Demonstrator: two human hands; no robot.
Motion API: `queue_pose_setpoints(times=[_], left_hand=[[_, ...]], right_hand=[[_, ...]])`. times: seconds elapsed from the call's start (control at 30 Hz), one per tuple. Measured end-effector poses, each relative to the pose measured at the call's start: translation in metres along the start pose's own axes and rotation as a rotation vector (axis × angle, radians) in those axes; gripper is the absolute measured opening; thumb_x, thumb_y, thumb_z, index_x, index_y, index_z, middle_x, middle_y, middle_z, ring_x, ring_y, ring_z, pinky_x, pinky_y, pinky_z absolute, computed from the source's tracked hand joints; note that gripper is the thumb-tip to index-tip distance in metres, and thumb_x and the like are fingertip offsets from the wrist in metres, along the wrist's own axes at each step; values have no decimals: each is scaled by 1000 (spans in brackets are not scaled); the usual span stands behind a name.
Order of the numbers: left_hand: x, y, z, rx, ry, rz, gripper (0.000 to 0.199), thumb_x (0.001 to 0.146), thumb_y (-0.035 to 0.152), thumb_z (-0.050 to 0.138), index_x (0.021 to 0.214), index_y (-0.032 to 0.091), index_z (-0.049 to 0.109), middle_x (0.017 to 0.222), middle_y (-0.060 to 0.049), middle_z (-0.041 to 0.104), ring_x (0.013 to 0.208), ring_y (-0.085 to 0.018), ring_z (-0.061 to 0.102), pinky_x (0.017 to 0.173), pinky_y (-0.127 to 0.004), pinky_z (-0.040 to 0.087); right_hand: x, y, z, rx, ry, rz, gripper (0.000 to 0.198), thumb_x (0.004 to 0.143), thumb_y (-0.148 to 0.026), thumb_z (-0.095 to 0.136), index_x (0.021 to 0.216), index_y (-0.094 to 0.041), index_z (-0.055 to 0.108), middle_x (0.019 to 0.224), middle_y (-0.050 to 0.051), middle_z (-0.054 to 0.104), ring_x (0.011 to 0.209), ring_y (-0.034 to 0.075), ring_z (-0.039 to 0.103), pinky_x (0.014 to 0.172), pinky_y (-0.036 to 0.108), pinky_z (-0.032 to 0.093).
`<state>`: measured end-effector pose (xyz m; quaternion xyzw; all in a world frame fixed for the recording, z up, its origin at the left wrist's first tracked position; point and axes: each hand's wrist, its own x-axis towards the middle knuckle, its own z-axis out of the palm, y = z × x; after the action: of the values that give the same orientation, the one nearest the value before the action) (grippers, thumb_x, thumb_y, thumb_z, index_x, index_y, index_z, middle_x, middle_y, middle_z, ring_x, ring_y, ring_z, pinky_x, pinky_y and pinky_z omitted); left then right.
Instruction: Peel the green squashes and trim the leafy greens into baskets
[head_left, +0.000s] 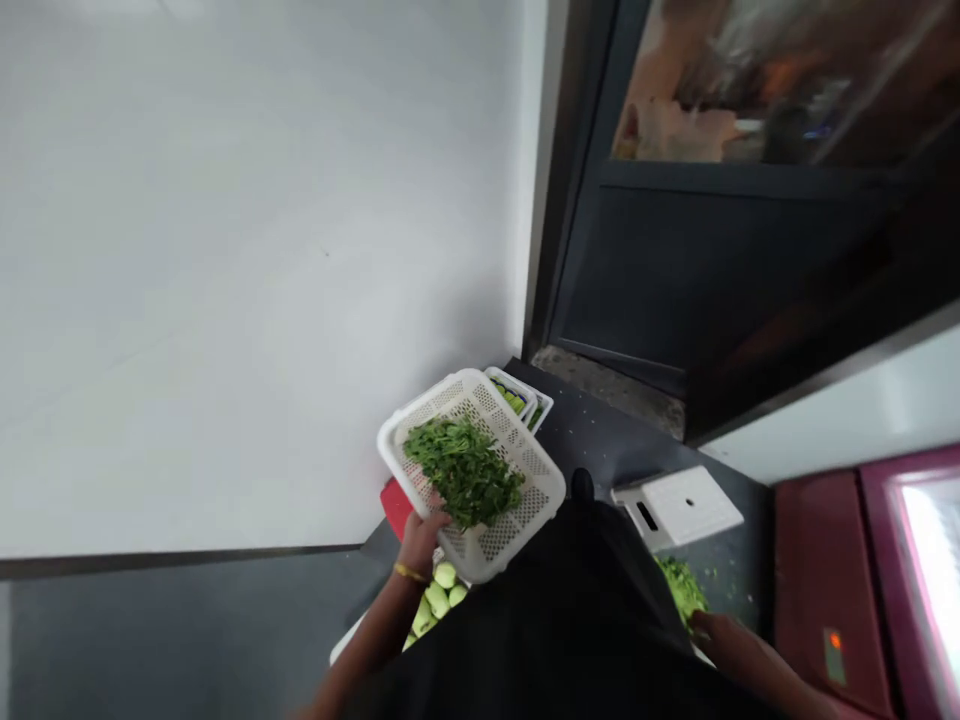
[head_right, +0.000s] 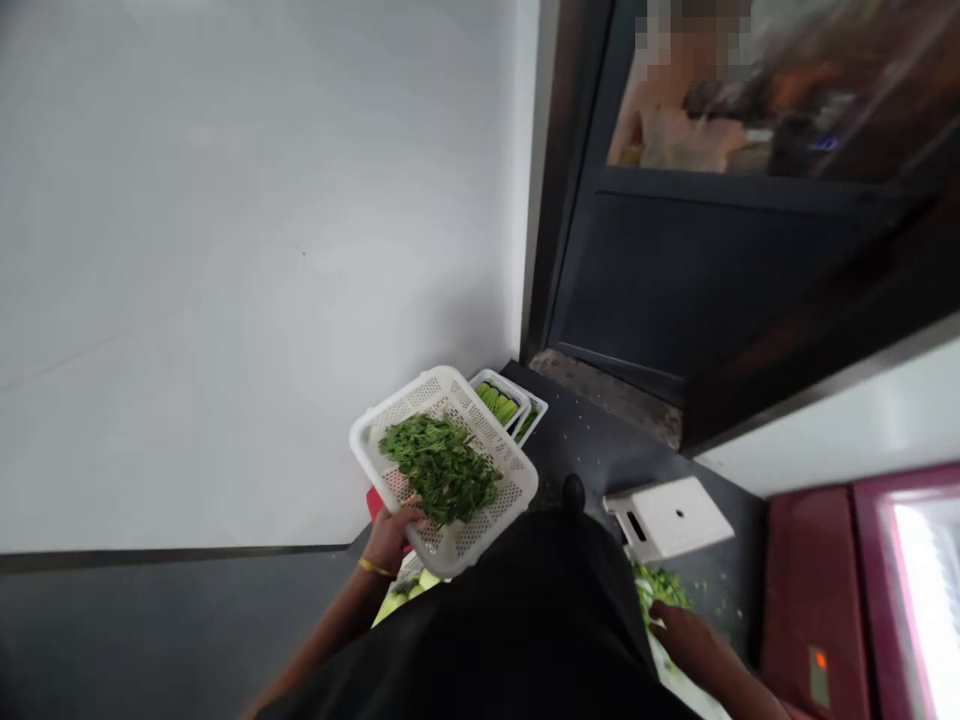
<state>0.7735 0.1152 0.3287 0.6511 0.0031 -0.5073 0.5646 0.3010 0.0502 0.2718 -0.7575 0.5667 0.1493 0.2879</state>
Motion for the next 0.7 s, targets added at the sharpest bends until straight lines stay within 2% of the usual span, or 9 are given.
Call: queue_pose_setpoints(times=[0.1, 0.23, 0.3, 0.37, 0.43, 0.53, 0.57, 0.63, 0.7], left_hand=[[26, 8, 52, -107, 17, -3, 20, 45, 21, 63, 64, 18, 58, 52, 3, 57, 47, -14, 51, 48, -26, 41], [60, 24, 134, -182, 85, 26, 19, 46, 23, 63, 64, 17, 57, 53, 2, 57, 48, -14, 51, 48, -26, 41], [77, 31, 178, -192, 145, 32, 19, 46, 23, 62, 63, 17, 56, 51, 3, 56, 46, -13, 49, 47, -25, 40], [93, 39, 219, -178, 206, 36, 19, 46, 24, 61, 62, 17, 54, 49, 4, 53, 45, -12, 47, 46, -25, 38], [108, 48, 255, -155, 259, 31, 18, 47, 24, 61, 62, 17, 54, 49, 4, 51, 46, -12, 46, 47, -24, 38], [125, 64, 296, -69, 291, 32, 20, 47, 22, 61, 65, 15, 56, 57, 1, 57, 55, -14, 50, 53, -26, 40], [129, 70, 306, -28, 293, 37, 21, 47, 21, 61, 67, 14, 58, 60, 0, 59, 58, -15, 51, 56, -26, 41], [136, 81, 323, 44, 296, 48, 23, 47, 20, 60, 69, 13, 59, 65, -2, 61, 63, -17, 52, 60, -27, 42], [144, 89, 336, 61, 287, 49, 24, 48, 19, 59, 71, 13, 59, 66, -2, 61, 64, -18, 52, 61, -28, 43]], right_hand=[[69, 1, -54, 22, -99, -107, 36, 73, -38, 35, 85, -25, 67, 90, 11, 72, 90, 30, 66, 81, 42, 50], [154, 22, -126, -26, -167, -171, 39, 74, -41, 34, 87, -25, 67, 87, 8, 73, 83, 28, 68, 76, 38, 52], [197, 30, -171, -50, -162, -198, 41, 76, -41, 31, 88, -24, 68, 90, 9, 72, 85, 28, 67, 75, 37, 53], [242, 21, -226, -36, -138, -260, 43, 81, -40, 29, 93, -23, 67, 98, 10, 70, 90, 27, 66, 78, 37, 52], [289, -10, -284, 9, -129, -423, 40, 85, -37, 31, 99, -23, 65, 103, 10, 68, 94, 25, 64, 82, 35, 50], [354, -87, -355, -20, -85, -681, 35, 89, -31, 32, 106, -21, 61, 104, 10, 65, 93, 22, 61, 82, 34, 47], [371, -117, -369, -55, -92, -805, 34, 90, -29, 32, 108, -20, 60, 100, 9, 64, 92, 21, 61, 81, 32, 47], [396, -174, -383, -169, -125, -1035, 30, 92, -23, 33, 107, -20, 59, 97, 8, 62, 93, 19, 59, 82, 29, 45], [412, -217, -380, -309, -132, -1124, 28, 93, -19, 33, 106, -19, 57, 101, 8, 60, 99, 19, 56, 84, 28, 44]])
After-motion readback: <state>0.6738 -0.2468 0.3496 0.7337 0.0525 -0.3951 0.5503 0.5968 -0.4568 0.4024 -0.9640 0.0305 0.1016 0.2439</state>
